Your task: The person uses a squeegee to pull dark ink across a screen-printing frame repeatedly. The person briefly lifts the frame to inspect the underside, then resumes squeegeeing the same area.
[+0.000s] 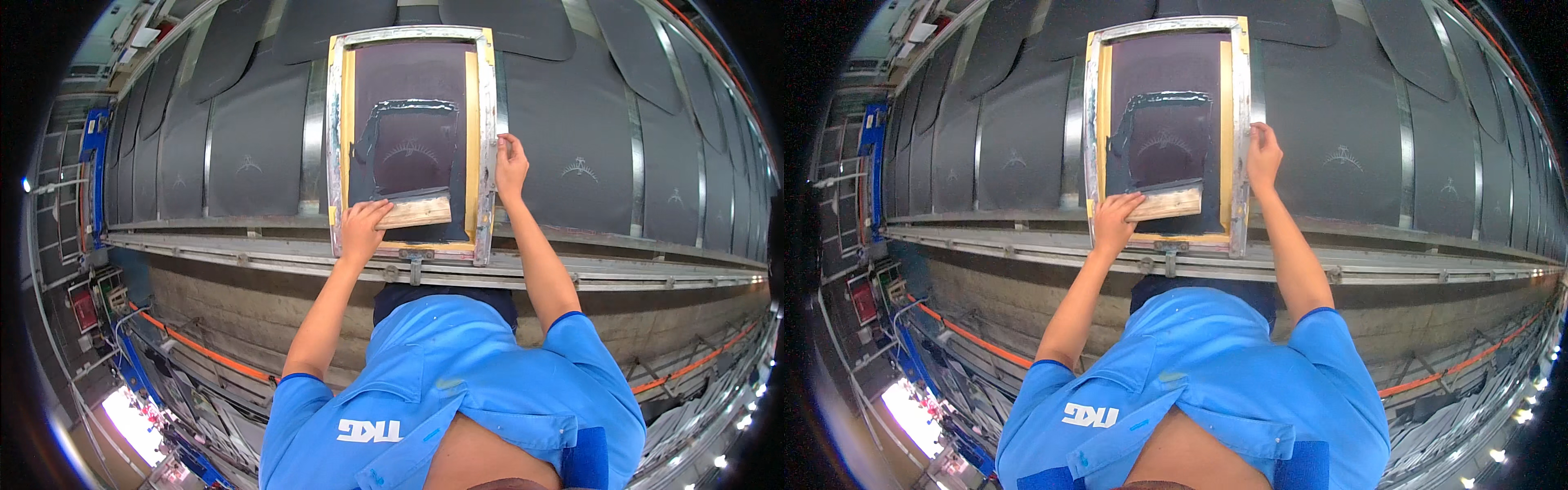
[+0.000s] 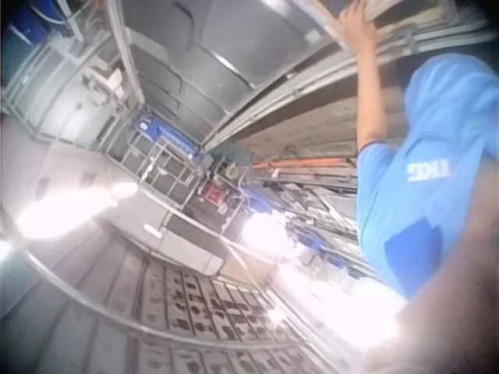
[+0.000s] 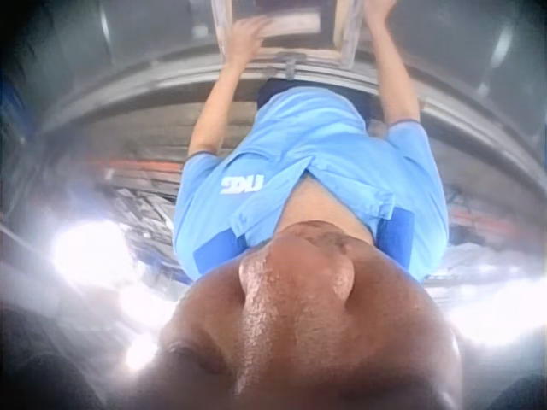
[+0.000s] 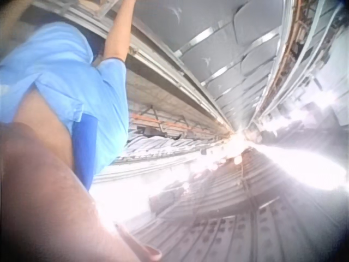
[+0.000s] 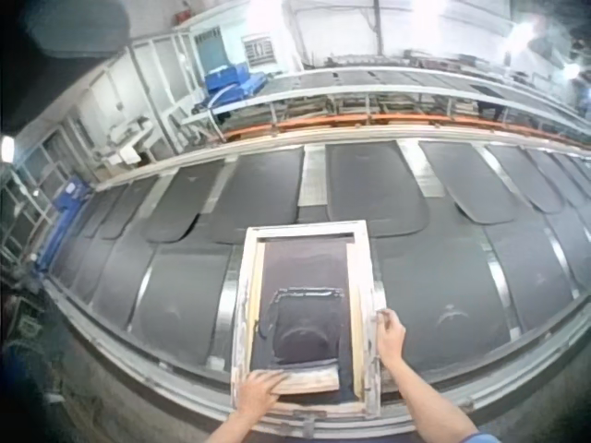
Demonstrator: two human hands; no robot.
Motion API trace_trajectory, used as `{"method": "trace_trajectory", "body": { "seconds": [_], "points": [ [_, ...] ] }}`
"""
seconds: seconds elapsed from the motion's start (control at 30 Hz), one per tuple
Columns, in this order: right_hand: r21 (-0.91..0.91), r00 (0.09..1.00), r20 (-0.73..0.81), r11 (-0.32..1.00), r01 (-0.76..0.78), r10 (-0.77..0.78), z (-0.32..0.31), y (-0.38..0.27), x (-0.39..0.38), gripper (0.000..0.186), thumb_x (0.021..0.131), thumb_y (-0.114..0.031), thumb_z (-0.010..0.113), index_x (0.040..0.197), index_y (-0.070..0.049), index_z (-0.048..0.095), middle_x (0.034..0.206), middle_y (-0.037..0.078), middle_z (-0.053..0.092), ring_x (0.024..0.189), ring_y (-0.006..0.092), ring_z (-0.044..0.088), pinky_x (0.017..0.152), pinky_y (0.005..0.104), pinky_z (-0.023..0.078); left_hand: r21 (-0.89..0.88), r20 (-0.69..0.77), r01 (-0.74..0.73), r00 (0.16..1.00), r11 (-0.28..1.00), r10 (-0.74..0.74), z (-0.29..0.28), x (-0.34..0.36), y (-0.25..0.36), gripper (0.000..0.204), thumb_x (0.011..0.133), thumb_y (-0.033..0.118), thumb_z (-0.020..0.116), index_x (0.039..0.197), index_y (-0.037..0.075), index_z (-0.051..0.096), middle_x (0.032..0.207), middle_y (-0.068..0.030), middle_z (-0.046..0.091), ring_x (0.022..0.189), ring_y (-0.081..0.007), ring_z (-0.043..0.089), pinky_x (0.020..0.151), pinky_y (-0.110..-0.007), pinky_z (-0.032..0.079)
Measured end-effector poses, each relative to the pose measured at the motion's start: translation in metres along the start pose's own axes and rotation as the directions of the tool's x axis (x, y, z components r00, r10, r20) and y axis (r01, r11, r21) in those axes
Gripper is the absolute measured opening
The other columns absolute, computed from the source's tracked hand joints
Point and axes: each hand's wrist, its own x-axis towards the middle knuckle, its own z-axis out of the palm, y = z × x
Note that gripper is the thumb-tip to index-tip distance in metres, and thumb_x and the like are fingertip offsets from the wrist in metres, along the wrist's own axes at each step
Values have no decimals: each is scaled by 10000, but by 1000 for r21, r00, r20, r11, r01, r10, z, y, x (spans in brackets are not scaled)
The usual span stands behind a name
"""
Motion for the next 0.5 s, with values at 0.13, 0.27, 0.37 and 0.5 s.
{"method": "trace_trajectory", "body": {
  "seconds": [0.13,0.27,0.37,0.5],
  "points": [
    [-42,998,-31,998,52,-54,25,-9,-11,222,1012,-254,614,1123,-80,697,830,134,685,718,203,611,732,368,489,16,13,-7,1000,1000,7,-12,-11,-20,625,650,19,753,1244,211,722,1291,45,698,1131,-216,618,961,-396,433],
    [-142,1000,5,990,-6,7,31,-14,-12,229,1016,-257,603,1136,-88,699,814,151,674,709,251,624,725,389,487,-4,5,-103,995,995,103,-17,-38,-33,612,641,35,756,1226,212,726,1271,55,703,1119,-204,623,937,-380,418],
    [-156,999,12,987,51,-49,28,-10,-10,234,1015,-258,597,1145,-91,698,770,164,654,679,295,617,699,399,478,8,43,-156,987,988,156,-13,-52,-35,630,650,41,753,1248,234,709,1290,67,688,1125,-205,621,912,-420,398],
    [-542,962,175,795,273,-211,7,-26,-3,350,993,-365,640,1186,-81,709,1077,180,676,921,324,640,802,440,488,95,-11,-166,986,982,168,1,-22,-48,633,671,43,750,1264,260,697,1309,76,677,1142,-201,612,906,-450,392]
  ]
}}
